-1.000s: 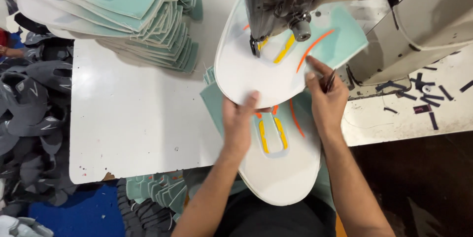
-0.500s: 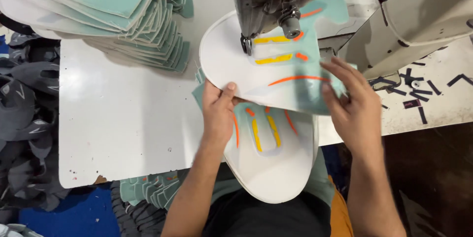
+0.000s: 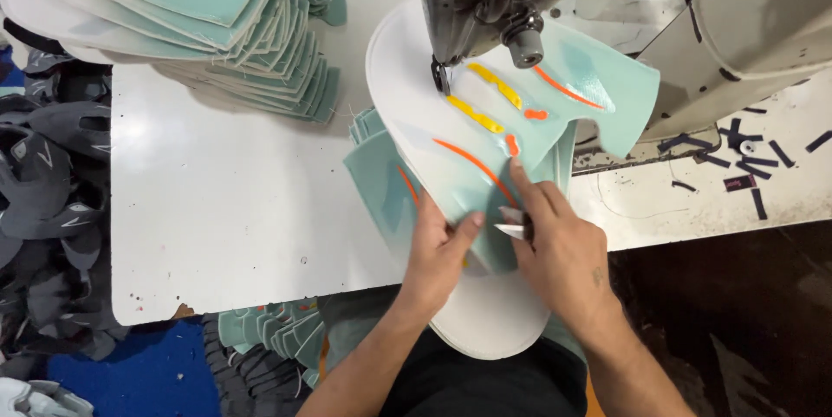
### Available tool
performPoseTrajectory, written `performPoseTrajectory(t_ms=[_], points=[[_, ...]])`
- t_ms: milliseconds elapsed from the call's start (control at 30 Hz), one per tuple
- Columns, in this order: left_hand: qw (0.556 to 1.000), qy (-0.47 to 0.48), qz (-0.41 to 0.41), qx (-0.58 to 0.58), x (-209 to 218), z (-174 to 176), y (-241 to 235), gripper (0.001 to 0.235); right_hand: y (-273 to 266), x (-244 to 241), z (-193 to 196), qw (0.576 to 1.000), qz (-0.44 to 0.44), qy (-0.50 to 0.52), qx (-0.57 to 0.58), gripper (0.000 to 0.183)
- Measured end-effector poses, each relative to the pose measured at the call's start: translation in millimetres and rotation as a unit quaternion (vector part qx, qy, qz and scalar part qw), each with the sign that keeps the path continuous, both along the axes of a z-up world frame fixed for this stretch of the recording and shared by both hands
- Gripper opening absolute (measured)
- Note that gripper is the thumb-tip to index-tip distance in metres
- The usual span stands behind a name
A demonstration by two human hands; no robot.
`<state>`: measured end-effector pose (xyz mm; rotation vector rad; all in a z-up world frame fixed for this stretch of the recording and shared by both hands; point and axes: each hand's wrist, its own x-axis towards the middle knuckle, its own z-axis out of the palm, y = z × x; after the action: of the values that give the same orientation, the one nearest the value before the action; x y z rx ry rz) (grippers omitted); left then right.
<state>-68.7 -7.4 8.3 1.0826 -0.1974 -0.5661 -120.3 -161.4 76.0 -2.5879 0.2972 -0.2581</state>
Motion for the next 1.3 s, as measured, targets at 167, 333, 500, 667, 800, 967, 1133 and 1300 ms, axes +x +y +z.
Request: performPoseTrajectory(t_ms=[167, 333, 500, 667, 800, 967, 1133, 1300], points=[[0.994, -0.07, 0.081, 0.017, 8.3, 1.8, 31.1, 0.055, -19.6, -13.4, 18.0, 0.976, 0.121, -0.033, 0.177, 0.052], [0.978, -0.081, 0.149, 0.123, 34.7, 11.8, 74.6, 0.049, -58.8, 28.7, 34.0, 0.995, -0.057, -0.075, -0.037, 0.036], [0.957, -0.133, 0.19, 0.173, 58.5, 21.1, 80.5, 0.045, -82.4, 69.6, -14.7, 0.974, 0.008, -0.089, 0.21, 0.055], [0.959, -0.14, 0.199, 0.146, 72.3, 31.1, 74.5, 0.042, -87.5, 91.3, -49.1, 0.879, -0.018, -0.142, 0.456, 0.034], [0.956, -0.137, 0.214, 0.146, 89.2, 33.9, 66.7, 0.041, -92.5, 113.8, -40.4, 0.893, -0.035, -0.148, 0.424, 0.028], [0.941, -0.173, 0.237, 0.168, 119.6, 20.6, 62.5, 0.036, -113.5, 147.9, -60.7, 0.894, -0.006, -0.163, 0.418, 0.021], [0.942, -0.171, 0.272, 0.101, 129.6, -17.1, 76.3, 0.04, -111.7, 130.6, -53.4, 0.861, -0.019, -0.167, 0.48, 0.024], [0.937, -0.136, 0.299, 0.119, 46.7, -44.1, 109.2, 0.058, -69.2, 11.3, -69.4, 0.851, -0.16, -0.188, 0.464, 0.037]])
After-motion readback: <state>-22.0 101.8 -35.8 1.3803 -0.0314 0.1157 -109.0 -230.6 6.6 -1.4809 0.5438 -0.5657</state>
